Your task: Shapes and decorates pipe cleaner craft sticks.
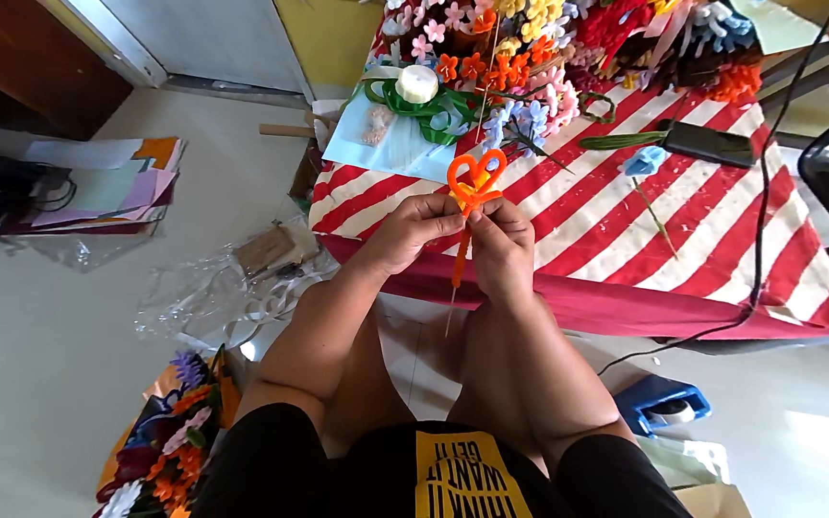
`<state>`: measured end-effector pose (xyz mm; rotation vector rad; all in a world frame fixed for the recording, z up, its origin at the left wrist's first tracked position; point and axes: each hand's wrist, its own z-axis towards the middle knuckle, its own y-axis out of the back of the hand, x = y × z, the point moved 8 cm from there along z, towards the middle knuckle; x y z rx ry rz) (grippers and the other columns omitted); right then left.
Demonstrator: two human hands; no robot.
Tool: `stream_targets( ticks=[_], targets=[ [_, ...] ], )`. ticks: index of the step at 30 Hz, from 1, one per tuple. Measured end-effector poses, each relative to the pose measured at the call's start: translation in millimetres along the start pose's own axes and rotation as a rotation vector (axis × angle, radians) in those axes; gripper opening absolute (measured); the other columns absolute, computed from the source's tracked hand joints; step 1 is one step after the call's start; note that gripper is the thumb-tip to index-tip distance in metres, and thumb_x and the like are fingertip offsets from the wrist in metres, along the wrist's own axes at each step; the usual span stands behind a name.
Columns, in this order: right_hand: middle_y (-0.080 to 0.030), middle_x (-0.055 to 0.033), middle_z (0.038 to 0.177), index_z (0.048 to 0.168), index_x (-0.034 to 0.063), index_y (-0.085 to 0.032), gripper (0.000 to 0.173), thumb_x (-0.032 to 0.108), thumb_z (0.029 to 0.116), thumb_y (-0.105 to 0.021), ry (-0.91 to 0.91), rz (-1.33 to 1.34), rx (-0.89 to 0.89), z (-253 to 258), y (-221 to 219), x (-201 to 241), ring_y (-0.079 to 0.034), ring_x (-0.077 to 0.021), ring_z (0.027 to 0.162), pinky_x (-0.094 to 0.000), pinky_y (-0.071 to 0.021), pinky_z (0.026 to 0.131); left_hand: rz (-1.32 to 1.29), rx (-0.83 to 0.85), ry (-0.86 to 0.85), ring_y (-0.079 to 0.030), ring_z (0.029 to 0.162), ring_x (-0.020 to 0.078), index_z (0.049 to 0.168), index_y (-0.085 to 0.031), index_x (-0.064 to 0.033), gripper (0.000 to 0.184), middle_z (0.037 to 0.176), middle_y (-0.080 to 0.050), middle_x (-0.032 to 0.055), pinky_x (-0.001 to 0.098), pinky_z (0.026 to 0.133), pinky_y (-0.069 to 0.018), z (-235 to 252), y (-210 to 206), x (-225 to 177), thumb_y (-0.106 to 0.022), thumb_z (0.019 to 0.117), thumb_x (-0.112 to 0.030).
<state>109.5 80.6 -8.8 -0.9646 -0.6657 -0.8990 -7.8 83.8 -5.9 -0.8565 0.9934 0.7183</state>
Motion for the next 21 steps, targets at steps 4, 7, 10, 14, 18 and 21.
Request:
stream_targets(
  ticks=[4, 7, 10, 14, 18, 21],
  targets=[
    [-0.068, 0.0046, 0.085, 0.096, 0.0109, -0.069, 0.014, 0.002, 0.0986, -0.058, 0.028, -0.031, 0.011, 0.9, 0.0, 2.0, -0.065, -0.0020, 0.077, -0.0209, -0.0568, 0.072, -0.007, -0.024, -0.003, -0.062, 0.071, 0.0018, 0.091, -0.070, -0.0125, 0.015, 0.082, -0.068, -0.0036, 0.0176, 0.065, -0.0523, 0.1, 6.3, -2.1, -0.057, 0.0961, -0.008],
    [-0.068, 0.0051, 0.085, 0.096, 0.0102, -0.068, 0.015, 0.000, 0.0976, -0.058, 0.039, -0.067, 0.012, 1.2, -0.9, 3.7, -0.064, -0.0012, 0.076, -0.0197, -0.0557, 0.071, -0.001, -0.092, -0.072, -0.064, 0.080, 0.0021, 0.100, -0.068, -0.0164, 0.010, 0.089, -0.068, -0.0061, 0.0194, 0.075, -0.0547, 1.2, 15.5, -8.7, -0.060, 0.0949, -0.013],
    [-0.068, 0.0050, 0.084, 0.096, 0.0096, -0.068, 0.015, -0.001, 0.0973, -0.057, 0.028, -0.089, 0.036, 0.8, -4.1, 3.8, -0.064, -0.0012, 0.074, -0.0198, -0.0561, 0.069, -0.008, -0.143, -0.125, -0.066, 0.082, 0.0030, 0.100, -0.068, -0.0152, 0.009, 0.089, -0.069, -0.0052, 0.0204, 0.077, -0.0561, 1.0, 19.6, -12.8, -0.062, 0.0949, -0.012],
    [-0.067, 0.0050, 0.082, 0.095, 0.0096, -0.067, 0.015, -0.003, 0.0962, -0.058, 0.005, -0.109, 0.053, 0.3, -7.1, 1.9, -0.064, -0.0017, 0.073, -0.0204, -0.0561, 0.068, 0.054, -0.140, -0.141, -0.067, 0.081, 0.0029, 0.102, -0.070, -0.0108, 0.016, 0.090, -0.071, -0.0037, 0.0203, 0.075, -0.0571, 0.7, 16.0, -13.9, -0.062, 0.0925, -0.001],
    [-0.066, 0.0046, 0.082, 0.093, 0.0081, -0.066, 0.011, -0.002, 0.0950, -0.061, 0.009, -0.194, 0.048, 1.1, -5.0, -0.4, -0.063, -0.0018, 0.075, -0.0210, -0.0552, 0.072, 0.147, -0.150, -0.157, -0.067, 0.079, 0.0032, 0.102, -0.069, -0.0069, 0.016, 0.090, -0.070, -0.0013, 0.0197, 0.074, -0.0576, -1.3, 13.1, -17.2, -0.062, 0.0931, 0.005],
    [-0.068, 0.0042, 0.084, 0.095, 0.0068, -0.066, 0.009, -0.002, 0.0936, -0.063, 0.006, -0.248, 0.065, 2.6, -4.0, 0.1, -0.064, -0.0018, 0.077, -0.0215, -0.0561, 0.074, 0.204, -0.180, -0.179, -0.066, 0.077, 0.0025, 0.100, -0.069, -0.0071, 0.015, 0.088, -0.070, -0.0017, 0.0193, 0.072, -0.0572, -3.0, 13.7, -20.1, -0.061, 0.0940, 0.004]
  ],
)
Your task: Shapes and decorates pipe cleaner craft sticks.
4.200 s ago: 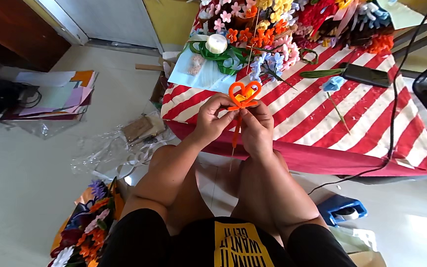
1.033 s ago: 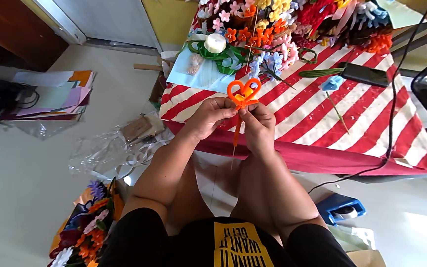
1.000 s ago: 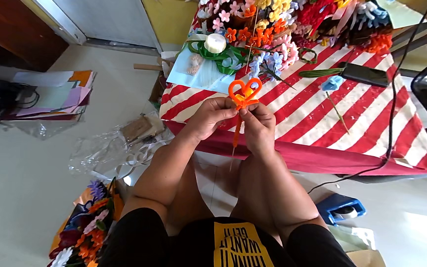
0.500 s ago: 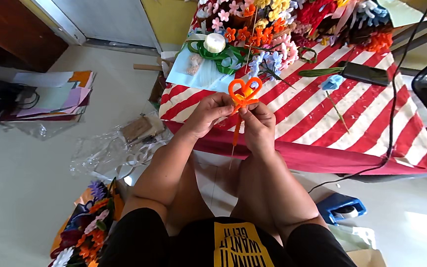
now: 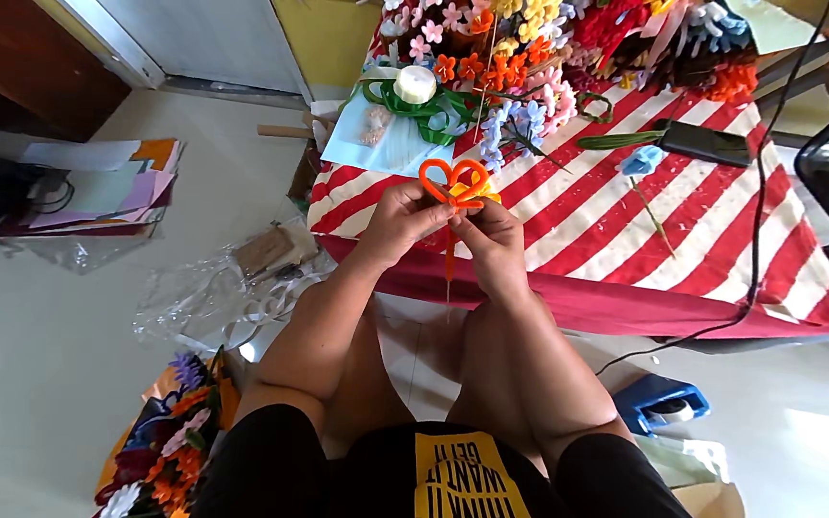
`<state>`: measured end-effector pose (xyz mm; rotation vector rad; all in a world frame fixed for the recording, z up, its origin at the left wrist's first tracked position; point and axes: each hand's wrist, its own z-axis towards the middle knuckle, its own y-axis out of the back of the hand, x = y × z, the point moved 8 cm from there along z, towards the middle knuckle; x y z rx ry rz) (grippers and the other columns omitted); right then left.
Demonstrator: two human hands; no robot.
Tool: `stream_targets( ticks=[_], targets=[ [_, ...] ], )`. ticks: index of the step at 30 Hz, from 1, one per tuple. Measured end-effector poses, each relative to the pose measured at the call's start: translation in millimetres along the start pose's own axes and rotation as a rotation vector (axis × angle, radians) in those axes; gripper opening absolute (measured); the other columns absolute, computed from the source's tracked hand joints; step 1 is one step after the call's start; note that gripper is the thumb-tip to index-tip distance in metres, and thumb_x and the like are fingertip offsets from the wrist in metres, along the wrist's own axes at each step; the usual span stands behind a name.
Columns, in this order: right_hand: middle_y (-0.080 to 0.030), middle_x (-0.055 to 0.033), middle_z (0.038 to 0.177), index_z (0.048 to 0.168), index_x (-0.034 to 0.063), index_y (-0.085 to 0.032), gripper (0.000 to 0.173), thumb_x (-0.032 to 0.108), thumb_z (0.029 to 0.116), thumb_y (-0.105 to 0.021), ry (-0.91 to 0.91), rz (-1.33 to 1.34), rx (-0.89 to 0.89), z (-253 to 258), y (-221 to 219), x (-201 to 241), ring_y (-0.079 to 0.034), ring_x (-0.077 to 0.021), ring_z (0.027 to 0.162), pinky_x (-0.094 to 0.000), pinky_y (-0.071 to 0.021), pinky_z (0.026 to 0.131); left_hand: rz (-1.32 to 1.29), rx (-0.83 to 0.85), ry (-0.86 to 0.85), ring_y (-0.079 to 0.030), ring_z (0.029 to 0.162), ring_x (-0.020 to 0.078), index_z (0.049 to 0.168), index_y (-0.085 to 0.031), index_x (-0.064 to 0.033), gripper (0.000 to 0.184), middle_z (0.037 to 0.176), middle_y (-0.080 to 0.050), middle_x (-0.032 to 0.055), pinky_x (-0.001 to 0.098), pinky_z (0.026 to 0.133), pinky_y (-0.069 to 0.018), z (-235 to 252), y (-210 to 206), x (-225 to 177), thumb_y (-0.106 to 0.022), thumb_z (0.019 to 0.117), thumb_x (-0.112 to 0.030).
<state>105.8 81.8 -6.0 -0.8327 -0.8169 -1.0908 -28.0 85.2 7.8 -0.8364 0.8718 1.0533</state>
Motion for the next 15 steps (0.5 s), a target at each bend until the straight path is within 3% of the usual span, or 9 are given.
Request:
stream_targets(
  ticks=[4, 15],
  targets=[
    [-0.066, 0.0054, 0.091, 0.107, 0.0094, -0.064, 0.014, 0.002, 0.0975, -0.059, 0.074, 0.040, -0.008, 1.0, 5.5, 6.1, -0.064, -0.0020, 0.081, -0.0218, -0.0558, 0.076, 0.022, -0.056, -0.026, -0.064, 0.076, 0.0022, 0.098, -0.068, -0.0083, 0.014, 0.085, -0.068, -0.0028, 0.0195, 0.072, -0.0566, -1.2, 2.3, -0.8, -0.060, 0.0951, 0.003],
    [-0.064, 0.0070, 0.087, 0.098, 0.0121, -0.065, 0.013, 0.003, 0.0992, -0.057, 0.172, 0.053, -0.081, 3.1, 17.0, 12.7, -0.062, -0.0012, 0.078, -0.0204, -0.0549, 0.075, 0.022, -0.027, -0.034, -0.062, 0.072, 0.0028, 0.096, -0.065, -0.0060, 0.015, 0.084, -0.066, -0.0006, 0.0187, 0.066, -0.0543, -2.1, -12.4, 6.8, -0.058, 0.0917, 0.007]
  ],
)
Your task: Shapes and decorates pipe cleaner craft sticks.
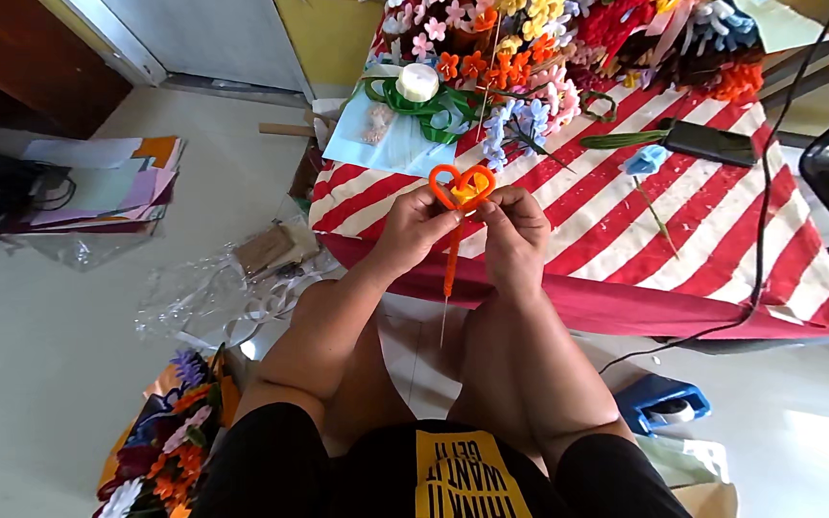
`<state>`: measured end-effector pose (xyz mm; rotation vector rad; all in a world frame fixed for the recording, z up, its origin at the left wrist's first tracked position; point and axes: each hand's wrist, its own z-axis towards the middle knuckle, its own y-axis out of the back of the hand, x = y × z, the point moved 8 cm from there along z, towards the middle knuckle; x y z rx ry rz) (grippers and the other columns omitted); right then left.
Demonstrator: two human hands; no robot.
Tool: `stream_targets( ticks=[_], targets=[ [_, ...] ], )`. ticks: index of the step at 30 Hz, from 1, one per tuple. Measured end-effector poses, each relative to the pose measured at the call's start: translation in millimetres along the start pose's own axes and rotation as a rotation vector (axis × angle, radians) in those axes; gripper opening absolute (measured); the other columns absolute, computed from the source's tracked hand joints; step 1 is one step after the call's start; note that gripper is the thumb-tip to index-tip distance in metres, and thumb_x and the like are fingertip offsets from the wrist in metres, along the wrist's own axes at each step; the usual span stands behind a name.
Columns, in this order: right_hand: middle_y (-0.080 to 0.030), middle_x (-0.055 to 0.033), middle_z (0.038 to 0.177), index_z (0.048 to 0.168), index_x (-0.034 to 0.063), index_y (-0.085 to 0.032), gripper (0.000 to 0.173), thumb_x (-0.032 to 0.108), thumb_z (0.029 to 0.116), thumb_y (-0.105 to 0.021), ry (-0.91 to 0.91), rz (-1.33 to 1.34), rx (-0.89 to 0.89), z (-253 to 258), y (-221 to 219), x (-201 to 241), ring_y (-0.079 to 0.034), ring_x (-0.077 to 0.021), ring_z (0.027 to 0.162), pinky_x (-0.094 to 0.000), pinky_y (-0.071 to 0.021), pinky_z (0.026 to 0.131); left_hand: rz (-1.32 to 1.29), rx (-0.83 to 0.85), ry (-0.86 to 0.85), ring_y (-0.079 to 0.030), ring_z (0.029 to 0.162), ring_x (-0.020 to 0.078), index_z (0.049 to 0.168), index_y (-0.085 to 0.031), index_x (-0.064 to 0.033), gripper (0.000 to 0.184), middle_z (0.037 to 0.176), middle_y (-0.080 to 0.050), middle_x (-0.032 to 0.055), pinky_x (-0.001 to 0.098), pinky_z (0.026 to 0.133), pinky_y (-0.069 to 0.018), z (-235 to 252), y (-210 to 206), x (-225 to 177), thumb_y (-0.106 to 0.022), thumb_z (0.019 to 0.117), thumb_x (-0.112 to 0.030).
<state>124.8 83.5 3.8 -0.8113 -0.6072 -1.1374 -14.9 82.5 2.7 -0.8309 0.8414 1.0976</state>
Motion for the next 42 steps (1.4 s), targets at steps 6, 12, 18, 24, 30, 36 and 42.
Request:
stream_targets(
  ticks=[6, 12, 18, 24, 30, 36, 42],
  targets=[
    [-0.061, 0.0076, 0.083, 0.097, 0.0123, -0.063, 0.015, 0.002, 0.0996, -0.052, -0.011, -0.031, -0.030, 0.4, 3.7, 0.6, -0.060, 0.0001, 0.075, -0.0184, -0.0530, 0.071, 0.048, 0.030, -0.005, -0.061, 0.069, 0.0022, 0.094, -0.063, -0.0053, 0.012, 0.081, -0.065, -0.0007, 0.0180, 0.064, -0.0538, -1.1, -10.6, 5.2, -0.061, 0.0917, 0.006],
    [-0.062, 0.0054, 0.089, 0.107, 0.0096, -0.060, 0.015, 0.004, 0.1024, -0.048, -0.112, -0.042, -0.005, 0.6, -0.2, -6.2, -0.061, -0.0023, 0.078, -0.0210, -0.0544, 0.073, -0.095, -0.102, 0.069, -0.065, 0.077, 0.0039, 0.099, -0.068, -0.0094, 0.013, 0.087, -0.069, -0.0016, 0.0215, 0.072, -0.0566, -1.5, 1.0, 10.5, -0.060, 0.0963, 0.001],
    [-0.061, 0.0039, 0.079, 0.100, 0.0067, -0.061, 0.007, 0.002, 0.0964, -0.057, -0.285, -0.128, 0.165, -5.1, -17.7, -17.2, -0.058, -0.0005, 0.065, -0.0169, -0.0502, 0.060, -0.059, -0.181, 0.060, -0.066, 0.076, 0.0029, 0.099, -0.069, -0.0107, 0.014, 0.087, -0.070, -0.0027, 0.0210, 0.071, -0.0571, -0.4, 14.9, 3.9, -0.062, 0.0952, 0.000],
    [-0.062, 0.0044, 0.080, 0.098, 0.0070, -0.062, 0.009, 0.000, 0.0965, -0.056, -0.241, -0.126, 0.135, -4.6, -14.2, -15.2, -0.059, -0.0006, 0.068, -0.0174, -0.0514, 0.063, -0.162, -0.064, 0.149, -0.061, 0.073, 0.0024, 0.105, -0.069, -0.0135, 0.019, 0.090, -0.068, -0.0039, 0.0192, 0.068, -0.0529, 0.4, 14.0, 7.6, -0.050, 0.1001, -0.017],
    [-0.063, 0.0035, 0.081, 0.097, 0.0092, -0.063, 0.012, 0.001, 0.0980, -0.054, -0.274, -0.023, 0.114, -4.8, -12.6, -18.9, -0.060, -0.0023, 0.070, -0.0190, -0.0525, 0.064, -0.250, -0.108, 0.244, -0.062, 0.073, 0.0028, 0.106, -0.064, -0.0190, 0.021, 0.088, -0.066, -0.0034, 0.0194, 0.069, -0.0534, 0.7, 16.2, 11.2, -0.043, 0.1041, -0.019],
    [-0.063, 0.0042, 0.081, 0.097, 0.0087, -0.063, 0.012, -0.001, 0.0968, -0.055, -0.269, -0.013, 0.128, -5.0, -14.5, -19.3, -0.059, -0.0011, 0.070, -0.0178, -0.0517, 0.064, -0.392, -0.047, 0.301, -0.063, 0.068, 0.0044, 0.101, -0.066, -0.0135, 0.016, 0.083, -0.066, -0.0005, 0.0192, 0.063, -0.0548, 1.4, 8.2, 16.0, -0.052, 0.0988, -0.006],
    [-0.062, 0.0043, 0.077, 0.094, 0.0086, -0.063, 0.012, 0.000, 0.0964, -0.055, -0.270, -0.020, 0.125, -7.0, -16.8, -19.7, -0.058, -0.0013, 0.066, -0.0180, -0.0509, 0.061, -0.436, -0.044, 0.361, -0.064, 0.066, 0.0036, 0.105, -0.066, -0.0134, 0.023, 0.080, -0.069, 0.0005, 0.0186, 0.064, -0.0561, 0.5, 7.1, 13.6, -0.052, 0.0946, 0.002]
  ],
)
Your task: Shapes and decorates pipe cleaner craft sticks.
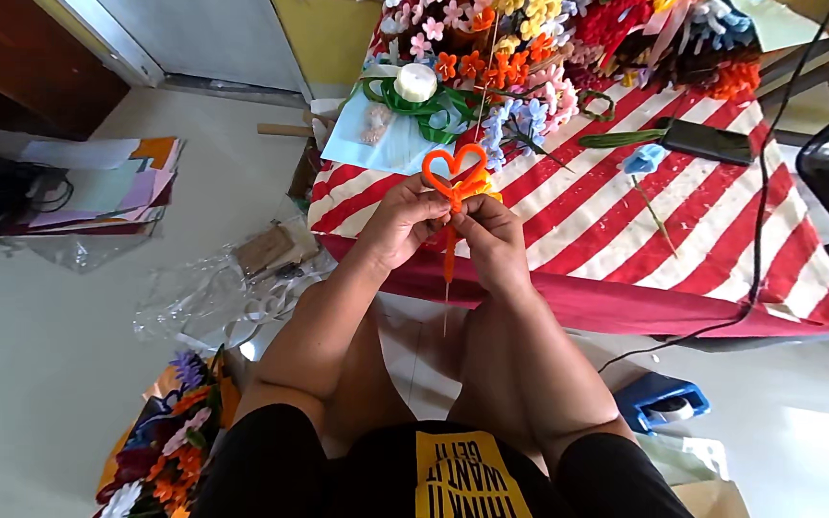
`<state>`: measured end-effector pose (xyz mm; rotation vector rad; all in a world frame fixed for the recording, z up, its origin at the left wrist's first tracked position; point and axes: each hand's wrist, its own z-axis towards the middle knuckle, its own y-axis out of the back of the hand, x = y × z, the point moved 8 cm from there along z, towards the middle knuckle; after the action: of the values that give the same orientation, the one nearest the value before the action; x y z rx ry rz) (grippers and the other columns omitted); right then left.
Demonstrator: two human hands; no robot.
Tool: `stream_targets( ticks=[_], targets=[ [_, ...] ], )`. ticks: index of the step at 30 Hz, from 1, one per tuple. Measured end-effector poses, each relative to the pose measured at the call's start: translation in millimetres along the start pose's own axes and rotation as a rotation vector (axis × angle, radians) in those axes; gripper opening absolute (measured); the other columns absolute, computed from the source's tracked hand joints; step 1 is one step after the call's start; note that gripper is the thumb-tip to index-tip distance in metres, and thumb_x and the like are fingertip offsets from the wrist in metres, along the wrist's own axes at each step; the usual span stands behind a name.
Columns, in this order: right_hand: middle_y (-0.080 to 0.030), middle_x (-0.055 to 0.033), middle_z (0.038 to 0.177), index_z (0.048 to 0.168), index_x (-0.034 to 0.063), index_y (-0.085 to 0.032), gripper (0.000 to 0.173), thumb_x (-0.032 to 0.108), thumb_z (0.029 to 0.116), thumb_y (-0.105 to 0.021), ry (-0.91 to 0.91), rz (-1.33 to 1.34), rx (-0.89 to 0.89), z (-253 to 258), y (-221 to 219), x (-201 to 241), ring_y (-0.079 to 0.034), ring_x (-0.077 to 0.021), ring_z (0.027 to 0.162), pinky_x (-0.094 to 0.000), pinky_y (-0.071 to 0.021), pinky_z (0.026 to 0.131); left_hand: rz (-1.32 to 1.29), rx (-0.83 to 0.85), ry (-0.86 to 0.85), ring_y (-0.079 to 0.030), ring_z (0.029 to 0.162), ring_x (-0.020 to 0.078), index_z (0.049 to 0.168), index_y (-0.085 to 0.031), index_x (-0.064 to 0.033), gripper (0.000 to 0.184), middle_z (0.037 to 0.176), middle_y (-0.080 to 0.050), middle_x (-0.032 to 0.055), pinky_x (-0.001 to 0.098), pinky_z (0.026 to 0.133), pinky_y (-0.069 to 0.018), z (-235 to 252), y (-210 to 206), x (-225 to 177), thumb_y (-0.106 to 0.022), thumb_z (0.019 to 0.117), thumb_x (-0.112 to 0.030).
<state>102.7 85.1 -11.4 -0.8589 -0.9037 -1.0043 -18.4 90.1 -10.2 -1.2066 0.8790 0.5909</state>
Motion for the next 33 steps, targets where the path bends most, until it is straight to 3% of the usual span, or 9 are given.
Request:
stream_targets(
  ticks=[3, 6, 8, 10, 12, 15, 22, 26, 33],
  targets=[
    [-0.062, 0.0049, 0.078, 0.095, 0.0093, -0.062, 0.011, 0.000, 0.0972, -0.055, -0.002, 0.009, -0.003, 0.0, -0.6, -0.1, -0.059, -0.0013, 0.066, -0.0185, -0.0519, 0.062, 0.004, -0.026, -0.020, -0.062, 0.065, 0.0031, 0.103, -0.067, -0.0140, 0.022, 0.078, -0.067, -0.0015, 0.0183, 0.065, -0.0551, 0.3, 2.7, -3.4, -0.051, 0.0978, 0.001],
    [-0.063, 0.0044, 0.081, 0.097, 0.0097, -0.063, 0.011, 0.001, 0.0981, -0.056, 0.018, 0.050, -0.012, 0.7, 0.7, -0.5, -0.060, -0.0021, 0.070, -0.0197, -0.0533, 0.065, 0.052, 0.001, -0.062, -0.062, 0.067, 0.0026, 0.105, -0.066, -0.0171, 0.019, 0.080, -0.066, -0.0036, 0.0179, 0.065, -0.0543, -0.3, 4.4, -5.8, -0.047, 0.1057, -0.020],
    [-0.064, 0.0040, 0.083, 0.099, 0.0097, -0.064, 0.011, 0.002, 0.0992, -0.056, 0.031, 0.059, -0.023, 0.4, 2.6, 0.5, -0.061, -0.0024, 0.072, -0.0199, -0.0539, 0.067, 0.121, 0.006, -0.082, -0.063, 0.067, 0.0013, 0.109, -0.066, -0.0188, 0.038, 0.081, -0.068, -0.0055, 0.0167, 0.063, -0.0534, -0.9, 5.1, -5.4, -0.035, 0.1094, -0.041],
    [-0.066, 0.0034, 0.084, 0.100, 0.0086, -0.066, 0.011, 0.002, 0.0993, -0.057, 0.043, 0.068, -0.047, 0.7, 5.7, 1.6, -0.063, -0.0028, 0.073, -0.0204, -0.0552, 0.068, 0.180, -0.021, -0.066, -0.061, 0.066, 0.0007, 0.110, -0.065, -0.0187, 0.053, 0.080, -0.065, -0.0072, 0.0170, 0.062, -0.0523, 1.5, 8.1, -0.4, -0.021, 0.1099, -0.048],
    [-0.067, 0.0027, 0.085, 0.100, 0.0076, -0.067, 0.010, 0.003, 0.0998, -0.058, 0.048, 0.073, -0.074, 1.0, 8.3, 2.2, -0.062, -0.0032, 0.073, -0.0203, -0.0547, 0.068, 0.204, -0.070, -0.036, -0.059, 0.067, 0.0018, 0.109, -0.065, -0.0176, 0.042, 0.081, -0.063, -0.0062, 0.0185, 0.062, -0.0518, 4.0, 9.7, 7.6, -0.027, 0.1101, -0.035],
    [-0.065, 0.0040, 0.083, 0.100, 0.0088, -0.066, 0.010, 0.004, 0.0999, -0.058, 0.050, 0.069, -0.106, 1.5, 10.5, 3.3, -0.061, -0.0019, 0.070, -0.0187, -0.0536, 0.065, 0.131, 0.011, -0.032, -0.067, 0.079, 0.0048, 0.112, -0.066, -0.0148, 0.023, 0.096, -0.070, -0.0013, 0.0220, 0.069, -0.0576, 6.2, 0.7, 18.5, -0.047, 0.0995, -0.009],
    [-0.062, 0.0043, 0.077, 0.095, 0.0062, -0.065, 0.009, 0.000, 0.0962, -0.059, -0.006, -0.060, -0.094, 3.3, 12.1, -0.9, -0.056, -0.0009, 0.065, -0.0177, -0.0493, 0.061, 0.047, -0.139, -0.179, -0.068, 0.084, 0.0042, 0.105, -0.069, -0.0146, 0.017, 0.095, -0.072, -0.0020, 0.0226, 0.075, -0.0583, 2.9, -5.6, 24.8, -0.056, 0.1019, -0.006],
    [-0.060, 0.0051, 0.086, 0.105, 0.0110, -0.059, 0.017, -0.001, 0.0930, -0.054, 0.022, -0.024, -0.110, 2.9, 19.7, 3.7, -0.057, -0.0017, 0.069, -0.0199, -0.0519, 0.064, 0.047, -0.178, -0.175, -0.068, 0.085, 0.0054, 0.107, -0.066, -0.0154, 0.014, 0.096, -0.070, -0.0019, 0.0249, 0.078, -0.0583, 2.8, -4.1, 26.8, -0.054, 0.1038, -0.009],
    [-0.061, 0.0061, 0.090, 0.110, 0.0144, -0.062, 0.012, 0.010, 0.1026, -0.054, 0.122, 0.101, -0.193, 6.3, 34.8, 12.0, -0.060, -0.0019, 0.075, -0.0199, -0.0538, 0.071, 0.095, -0.136, -0.179, -0.063, 0.070, 0.0040, 0.104, -0.066, -0.0114, 0.012, 0.087, -0.067, 0.0000, 0.0187, 0.062, -0.0540, 3.6, -7.9, 32.3, -0.055, 0.1025, -0.005]
  ],
)
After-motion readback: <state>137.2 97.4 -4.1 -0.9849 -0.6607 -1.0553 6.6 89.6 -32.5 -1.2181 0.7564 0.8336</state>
